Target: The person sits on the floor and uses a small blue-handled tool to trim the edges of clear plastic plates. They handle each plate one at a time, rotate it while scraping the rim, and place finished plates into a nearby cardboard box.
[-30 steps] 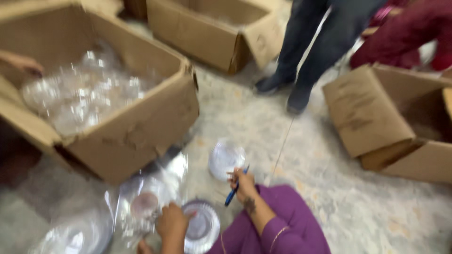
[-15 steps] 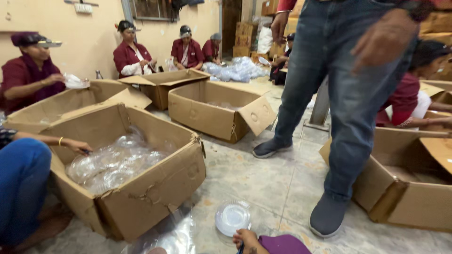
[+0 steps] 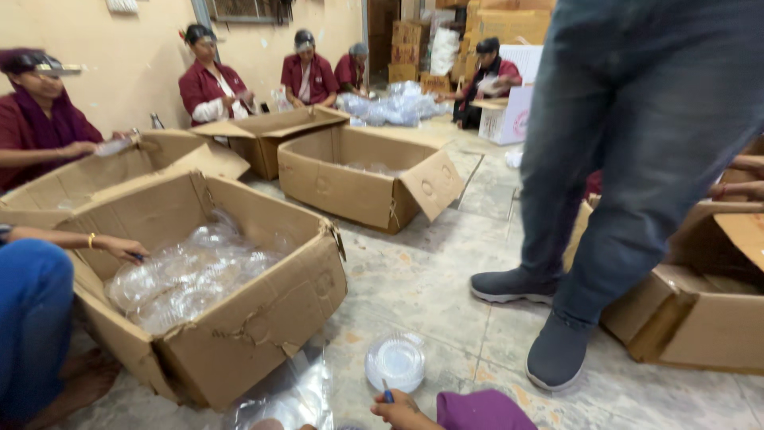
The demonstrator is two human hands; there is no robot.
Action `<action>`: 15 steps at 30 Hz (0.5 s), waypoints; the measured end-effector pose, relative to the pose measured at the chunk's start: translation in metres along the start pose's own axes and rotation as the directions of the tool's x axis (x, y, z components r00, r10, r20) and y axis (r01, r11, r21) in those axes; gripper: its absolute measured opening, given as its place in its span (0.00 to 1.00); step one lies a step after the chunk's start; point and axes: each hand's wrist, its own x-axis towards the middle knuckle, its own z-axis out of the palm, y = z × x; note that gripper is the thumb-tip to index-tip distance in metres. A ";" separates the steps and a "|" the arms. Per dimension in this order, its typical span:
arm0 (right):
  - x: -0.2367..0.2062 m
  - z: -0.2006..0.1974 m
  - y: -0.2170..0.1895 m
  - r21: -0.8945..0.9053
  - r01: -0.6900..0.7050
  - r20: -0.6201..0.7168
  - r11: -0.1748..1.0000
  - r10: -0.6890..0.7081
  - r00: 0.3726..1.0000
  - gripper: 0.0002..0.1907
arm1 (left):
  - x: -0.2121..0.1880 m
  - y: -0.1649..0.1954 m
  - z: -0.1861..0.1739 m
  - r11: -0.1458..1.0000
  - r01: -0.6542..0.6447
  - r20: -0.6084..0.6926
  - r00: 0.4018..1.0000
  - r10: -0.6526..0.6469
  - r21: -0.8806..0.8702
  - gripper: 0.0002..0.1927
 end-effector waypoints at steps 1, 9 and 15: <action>0.002 0.004 0.002 0.010 0.008 0.012 1.000 -0.008 1.000 0.23 | -0.001 -0.007 0.007 1.000 -0.018 -0.030 0.999 0.018 -0.004 0.18; 0.056 0.030 0.023 -0.554 0.527 0.006 0.644 -0.630 0.776 0.10 | -0.014 -0.034 0.049 0.961 -0.211 -0.159 0.958 0.240 0.182 0.08; 0.089 0.027 0.055 -0.484 0.555 0.230 0.677 -0.513 0.827 0.04 | -0.002 -0.036 0.069 0.938 -0.282 -0.126 0.942 0.311 0.204 0.18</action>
